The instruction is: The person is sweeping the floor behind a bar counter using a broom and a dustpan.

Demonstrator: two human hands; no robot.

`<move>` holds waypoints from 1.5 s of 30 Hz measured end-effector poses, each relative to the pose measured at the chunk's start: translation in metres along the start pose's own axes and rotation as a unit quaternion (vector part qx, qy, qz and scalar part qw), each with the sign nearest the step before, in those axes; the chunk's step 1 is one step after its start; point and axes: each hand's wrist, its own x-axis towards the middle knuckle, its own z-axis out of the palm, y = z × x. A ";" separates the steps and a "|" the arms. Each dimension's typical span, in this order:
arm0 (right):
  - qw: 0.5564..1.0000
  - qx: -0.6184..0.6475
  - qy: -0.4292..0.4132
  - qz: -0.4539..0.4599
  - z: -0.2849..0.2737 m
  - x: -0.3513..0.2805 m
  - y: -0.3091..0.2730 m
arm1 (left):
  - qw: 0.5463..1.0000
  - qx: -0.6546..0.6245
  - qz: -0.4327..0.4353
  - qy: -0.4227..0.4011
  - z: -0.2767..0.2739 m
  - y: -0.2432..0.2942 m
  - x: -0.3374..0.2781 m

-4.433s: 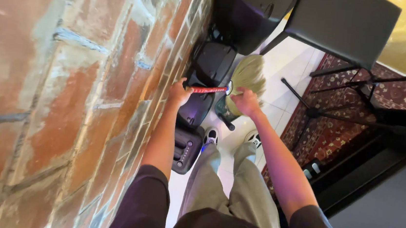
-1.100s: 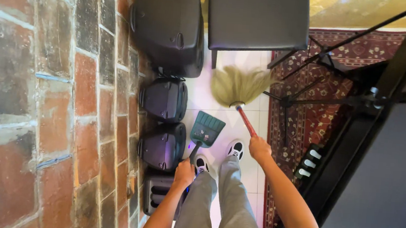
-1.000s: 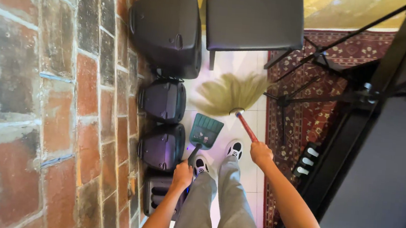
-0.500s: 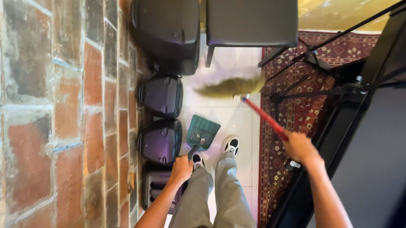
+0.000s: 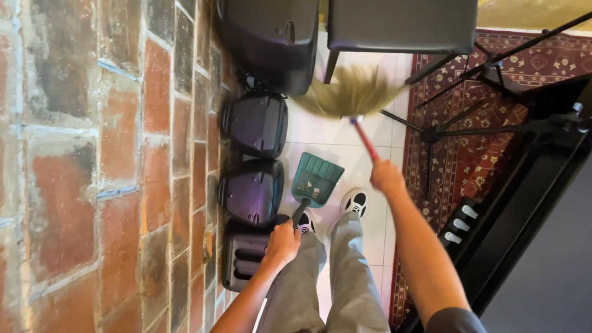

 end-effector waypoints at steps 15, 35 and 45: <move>0.998 0.001 -0.070 0.008 0.094 -0.155 0.130 | 0.994 0.090 0.008 -0.060 0.005 -0.020 -0.046; 0.981 0.168 0.063 -0.079 -0.012 -0.120 0.110 | 0.998 0.059 0.012 -0.018 0.024 -0.010 -0.041; 0.988 0.124 -0.087 0.041 0.138 -0.108 0.108 | 0.997 0.016 0.004 0.070 0.055 -0.033 -0.089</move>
